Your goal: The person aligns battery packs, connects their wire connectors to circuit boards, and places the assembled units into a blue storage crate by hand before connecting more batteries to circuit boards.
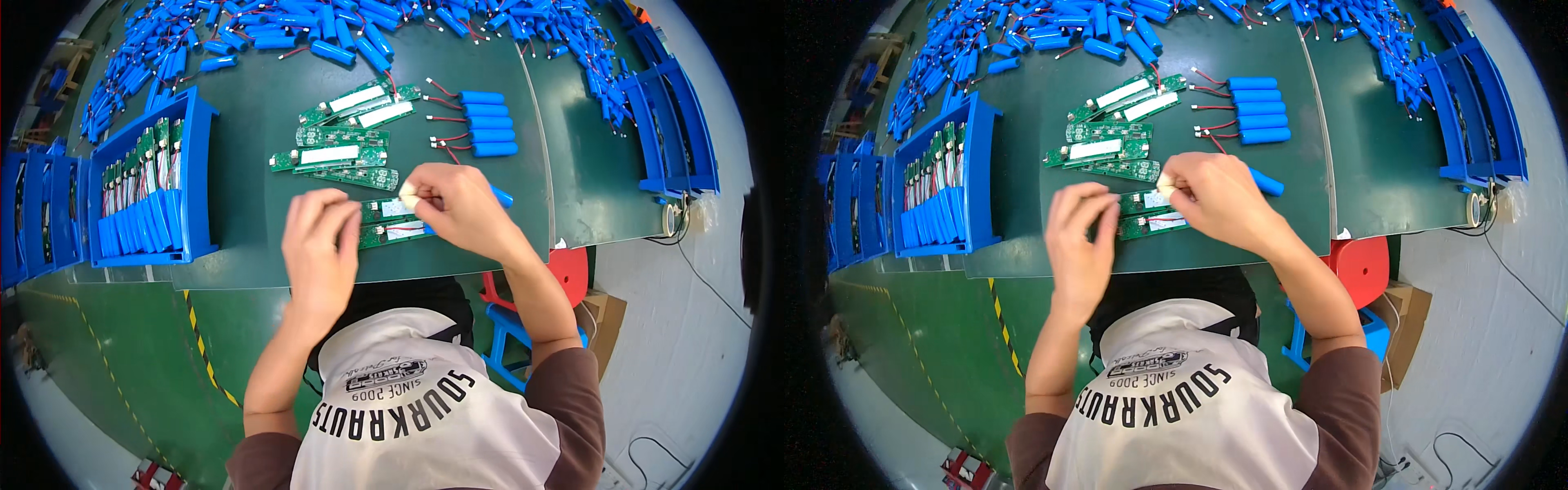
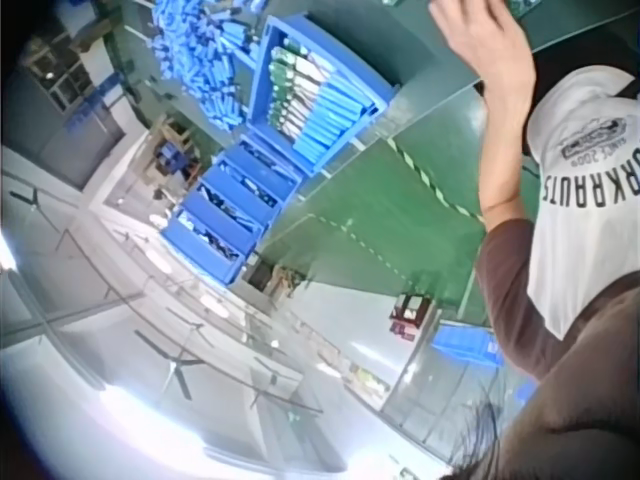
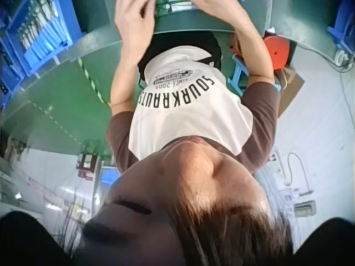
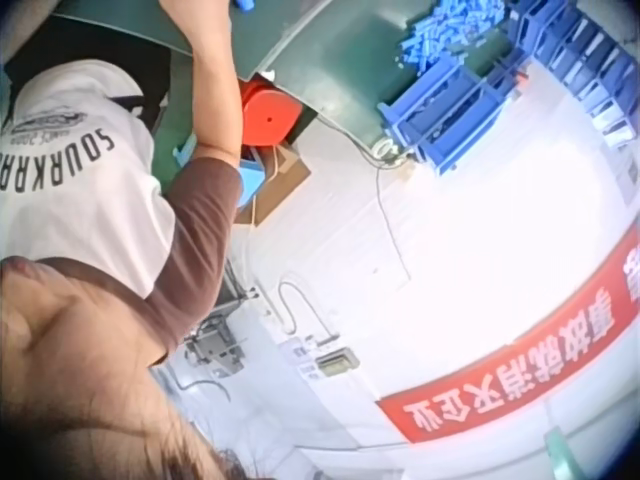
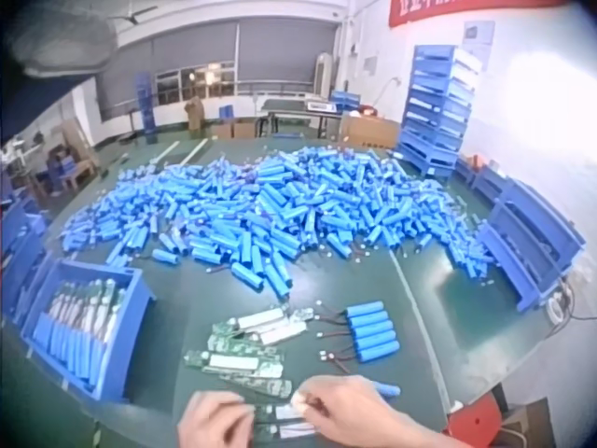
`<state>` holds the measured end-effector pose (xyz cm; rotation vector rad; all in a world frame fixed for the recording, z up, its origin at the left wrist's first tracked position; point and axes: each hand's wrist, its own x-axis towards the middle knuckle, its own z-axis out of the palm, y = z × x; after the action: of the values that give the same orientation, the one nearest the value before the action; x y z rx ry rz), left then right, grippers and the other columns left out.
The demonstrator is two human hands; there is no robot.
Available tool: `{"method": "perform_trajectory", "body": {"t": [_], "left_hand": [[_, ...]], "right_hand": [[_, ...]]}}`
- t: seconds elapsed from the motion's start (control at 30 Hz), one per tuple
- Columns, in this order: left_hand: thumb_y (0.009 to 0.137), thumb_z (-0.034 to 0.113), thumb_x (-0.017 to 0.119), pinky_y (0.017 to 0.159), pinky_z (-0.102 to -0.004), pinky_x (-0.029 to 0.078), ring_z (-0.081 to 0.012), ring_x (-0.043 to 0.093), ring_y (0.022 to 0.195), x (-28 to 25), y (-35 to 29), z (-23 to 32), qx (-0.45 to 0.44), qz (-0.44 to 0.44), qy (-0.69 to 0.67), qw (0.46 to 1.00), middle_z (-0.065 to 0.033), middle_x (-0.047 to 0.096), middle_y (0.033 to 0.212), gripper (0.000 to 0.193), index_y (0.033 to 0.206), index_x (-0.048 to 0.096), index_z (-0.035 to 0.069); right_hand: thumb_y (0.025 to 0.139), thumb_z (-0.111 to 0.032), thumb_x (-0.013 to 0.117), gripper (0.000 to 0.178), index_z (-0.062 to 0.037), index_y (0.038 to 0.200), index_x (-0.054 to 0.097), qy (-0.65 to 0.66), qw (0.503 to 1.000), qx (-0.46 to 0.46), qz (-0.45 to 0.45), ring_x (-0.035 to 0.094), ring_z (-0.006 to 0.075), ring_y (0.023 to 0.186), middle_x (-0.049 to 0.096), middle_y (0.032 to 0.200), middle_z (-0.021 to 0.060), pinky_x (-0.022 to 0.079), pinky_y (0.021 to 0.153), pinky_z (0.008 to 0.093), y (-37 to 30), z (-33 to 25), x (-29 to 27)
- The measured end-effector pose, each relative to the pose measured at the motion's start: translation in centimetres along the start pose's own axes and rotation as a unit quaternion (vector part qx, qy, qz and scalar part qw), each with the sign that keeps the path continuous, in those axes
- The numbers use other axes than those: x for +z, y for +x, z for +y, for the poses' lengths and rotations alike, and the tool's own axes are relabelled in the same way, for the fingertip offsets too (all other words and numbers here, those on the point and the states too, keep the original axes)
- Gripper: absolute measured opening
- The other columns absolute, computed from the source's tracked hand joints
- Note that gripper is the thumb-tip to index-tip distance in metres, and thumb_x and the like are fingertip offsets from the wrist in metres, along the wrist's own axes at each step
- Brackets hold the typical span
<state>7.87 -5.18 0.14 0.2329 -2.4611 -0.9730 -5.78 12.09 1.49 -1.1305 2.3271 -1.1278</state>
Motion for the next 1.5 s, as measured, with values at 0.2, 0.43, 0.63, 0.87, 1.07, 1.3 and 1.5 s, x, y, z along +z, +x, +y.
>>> {"method": "perform_trajectory", "body": {"t": [0.2, 0.43, 0.63, 0.87, 1.07, 1.3, 1.5], "left_hand": [[0.081, -0.005, 0.074, 0.086, -0.0442, 0.053, -0.0335, 0.061, 0.104, 3.1, -2.9, -0.7, 0.068, 0.013, 0.056, 0.996, -0.0128, 0.065, 0.112, 0.031, 0.112, 0.071, -0.004], [0.079, -0.004, 0.076, 0.086, -0.0426, 0.049, -0.0308, 0.061, 0.105, 2.7, -3.8, -0.6, 0.082, -0.015, 0.034, 0.996, -0.0101, 0.066, 0.112, 0.032, 0.111, 0.072, -0.003], [0.078, 0.002, 0.079, 0.091, -0.0441, 0.044, -0.0282, 0.06, 0.109, 2.6, -3.8, -0.5, 0.086, -0.007, 0.086, 0.993, -0.0069, 0.066, 0.114, 0.032, 0.11, 0.074, 0.001], [0.078, 0.002, 0.079, 0.092, -0.0446, 0.043, -0.0276, 0.06, 0.11, 2.3, -3.5, -0.8, 0.083, -0.026, 0.049, 0.995, -0.0065, 0.065, 0.113, 0.031, 0.109, 0.074, 0.002], [0.079, 0.003, 0.078, 0.092, -0.0448, 0.042, -0.0266, 0.06, 0.11, 2.0, -3.1, -0.8, 0.082, -0.043, 0.033, 0.995, -0.0066, 0.063, 0.111, 0.03, 0.108, 0.073, 0.001], [0.082, 0.003, 0.076, 0.095, -0.0432, 0.045, -0.0299, 0.06, 0.109, 0.3, -1.3, -2.1, 0.03, -0.046, -0.02, 0.998, -0.0096, 0.065, 0.111, 0.027, 0.109, 0.072, 0.001], [0.085, 0.002, 0.074, 0.095, -0.0436, 0.046, -0.0318, 0.056, 0.112, -2.1, 4.2, -7.4, 0.03, 0.033, 0.131, 0.99, -0.012, 0.062, 0.114, 0.026, 0.111, 0.069, 0.003]], "right_hand": [[0.081, -0.006, 0.067, 0.006, -0.0011, 0.084, 0.064, -0.122, 0.992, -0.025, -0.019, 0.066, 0.0325, 0.068, 0.065, 0.075, 0.0129, 0.048, 0.06, 0.0425, 0.2, -1.2, 1.9], [0.082, -0.006, 0.067, 0.007, -0.0015, 0.085, 0.063, -0.069, 0.996, 0.033, -0.041, 0.064, 0.0326, 0.065, 0.066, 0.074, 0.0129, 0.047, 0.058, 0.042, -0.7, -1.3, 1.8], [0.082, -0.009, 0.067, 0.011, -0.0026, 0.081, 0.059, -0.16, 0.986, 0.057, 0.006, 0.064, 0.0333, 0.063, 0.064, 0.072, 0.0133, 0.047, 0.056, 0.0435, -1.3, -2.2, 3.5], [0.081, -0.003, 0.066, 0.01, -0.0007, 0.087, 0.058, -0.177, 0.983, -0.037, -0.021, 0.065, 0.0355, 0.071, 0.063, 0.081, 0.0144, 0.049, 0.058, 0.0457, -1.0, -1.9, 3.0], [0.081, -0.002, 0.067, 0.012, -0.0009, 0.091, 0.06, -0.178, 0.983, -0.04, -0.019, 0.065, 0.0333, 0.076, 0.063, 0.083, 0.0127, 0.049, 0.06, 0.0453, -1.4, -2.2, 3.4], [0.088, -0.004, 0.069, 0.011, -0.0029, 0.098, 0.067, -0.209, 0.964, 0.002, 0.166, 0.061, 0.0327, 0.081, 0.066, 0.091, 0.0141, 0.049, 0.071, 0.0434, -1.0, -0.8, -1.0], [0.087, -0.003, 0.068, 0.008, -0.0015, 0.09, 0.061, -0.337, 0.927, 0.012, 0.164, 0.053, 0.0351, 0.09, 0.056, 0.093, 0.0137, 0.046, 0.078, 0.0461, -1.2, 2.2, -0.7]]}}
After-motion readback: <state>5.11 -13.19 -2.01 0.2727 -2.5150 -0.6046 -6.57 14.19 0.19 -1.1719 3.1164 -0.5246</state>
